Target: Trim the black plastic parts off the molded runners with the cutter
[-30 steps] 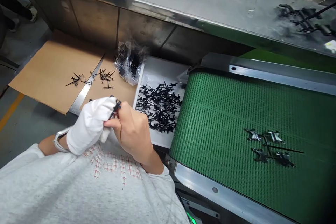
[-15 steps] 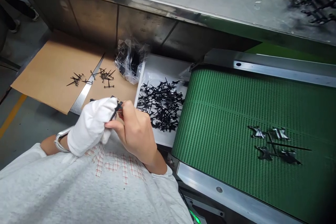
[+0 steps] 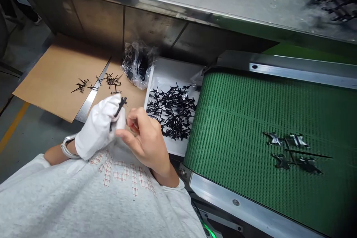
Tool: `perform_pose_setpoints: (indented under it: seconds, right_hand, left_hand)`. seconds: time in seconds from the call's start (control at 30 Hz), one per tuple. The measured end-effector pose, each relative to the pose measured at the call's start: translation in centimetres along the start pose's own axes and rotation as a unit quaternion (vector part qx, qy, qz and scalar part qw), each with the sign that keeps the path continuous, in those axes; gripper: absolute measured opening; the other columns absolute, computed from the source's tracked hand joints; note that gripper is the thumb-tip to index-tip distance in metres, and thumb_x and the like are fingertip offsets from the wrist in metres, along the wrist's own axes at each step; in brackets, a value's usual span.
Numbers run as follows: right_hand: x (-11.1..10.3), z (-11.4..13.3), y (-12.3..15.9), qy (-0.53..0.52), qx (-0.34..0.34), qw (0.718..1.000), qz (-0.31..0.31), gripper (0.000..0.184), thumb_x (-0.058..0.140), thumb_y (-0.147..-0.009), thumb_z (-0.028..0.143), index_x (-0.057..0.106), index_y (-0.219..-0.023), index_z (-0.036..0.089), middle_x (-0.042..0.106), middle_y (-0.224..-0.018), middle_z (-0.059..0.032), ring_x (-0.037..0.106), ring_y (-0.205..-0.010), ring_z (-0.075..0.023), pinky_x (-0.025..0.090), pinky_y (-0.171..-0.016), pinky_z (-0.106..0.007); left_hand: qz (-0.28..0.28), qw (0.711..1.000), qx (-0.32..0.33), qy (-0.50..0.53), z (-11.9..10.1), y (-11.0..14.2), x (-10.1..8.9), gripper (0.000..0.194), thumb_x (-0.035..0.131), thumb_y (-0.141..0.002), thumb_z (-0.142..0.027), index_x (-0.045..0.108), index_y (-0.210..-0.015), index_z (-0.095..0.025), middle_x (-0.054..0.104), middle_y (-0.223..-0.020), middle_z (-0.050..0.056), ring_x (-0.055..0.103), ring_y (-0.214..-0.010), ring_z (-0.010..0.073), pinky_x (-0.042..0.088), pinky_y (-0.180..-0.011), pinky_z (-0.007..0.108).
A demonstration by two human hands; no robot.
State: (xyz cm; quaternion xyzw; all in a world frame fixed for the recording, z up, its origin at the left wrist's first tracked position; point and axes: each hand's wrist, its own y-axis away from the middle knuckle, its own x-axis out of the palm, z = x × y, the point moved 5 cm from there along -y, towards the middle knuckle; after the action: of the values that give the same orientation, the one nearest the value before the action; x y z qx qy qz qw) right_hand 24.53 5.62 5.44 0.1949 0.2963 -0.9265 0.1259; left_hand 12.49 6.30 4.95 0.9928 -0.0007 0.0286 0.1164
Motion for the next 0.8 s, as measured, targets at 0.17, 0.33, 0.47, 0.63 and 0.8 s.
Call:
perform_pose_setpoints:
  seconds: [0.17,0.33,0.47,0.63,0.8]
  right_hand:
    - [0.7,-1.0,1.2,-0.025,0.033,0.998,-0.046,0.028,0.071,-0.093,0.039,0.053,-0.106,0.023,0.061,-0.082,0.0034,0.055,-0.061,-0.009,0.043,-0.048,-0.024]
    - [2.5,-2.4,1.2,-0.008,0.085,0.996,0.014,0.018,0.066,-0.095,0.021,0.063,-0.114,0.021,0.067,-0.101,-0.0043,0.067,-0.081,-0.0137,0.058,-0.065,-0.028]
    - [2.7,-3.5,1.3,-0.051,0.117,0.992,-0.007,0.024,0.071,-0.09,0.016,0.065,-0.112,0.02,0.067,-0.106,-0.0046,0.069,-0.093,-0.0155,0.063,-0.083,-0.033]
    - [2.9,-4.3,1.6,-0.039,0.151,0.987,0.029,0.032,0.074,-0.087,0.017,0.065,-0.118,0.018,0.06,-0.112,-0.0084,0.068,-0.097,-0.0186,0.064,-0.083,-0.035]
    - [2.6,-5.0,1.3,-0.046,0.16,0.985,0.042,0.04,0.075,-0.087,0.019,0.062,-0.124,0.023,0.06,-0.109,-0.0053,0.067,-0.097,-0.0187,0.062,-0.086,-0.037]
  left_hand:
    - [0.018,0.997,-0.023,0.069,2.1,-1.6,-0.2,0.042,0.048,-0.1,-0.045,0.045,-0.065,-0.022,0.043,-0.05,-0.005,0.032,-0.044,0.0092,0.035,-0.046,0.023]
    - [-0.075,0.993,-0.06,0.064,4.0,-2.8,-1.1,0.016,0.062,-0.092,-0.034,0.066,-0.088,-0.018,0.067,-0.076,0.0,0.058,-0.063,0.0112,0.048,-0.056,0.021]
    - [-0.136,0.97,-0.157,0.128,4.7,-2.8,-1.3,0.013,0.06,-0.095,-0.025,0.07,-0.102,-0.019,0.069,-0.078,-0.001,0.062,-0.064,0.0097,0.047,-0.052,0.018]
    - [-0.121,0.971,-0.148,0.147,4.6,-3.0,-1.4,0.013,0.059,-0.097,-0.027,0.068,-0.099,-0.018,0.071,-0.084,0.001,0.063,-0.063,0.0092,0.05,-0.055,0.019]
    - [-0.079,0.981,-0.118,0.131,4.9,-3.4,-1.5,0.019,0.058,-0.097,-0.033,0.067,-0.092,-0.018,0.069,-0.081,0.001,0.064,-0.068,0.0106,0.049,-0.055,0.02]
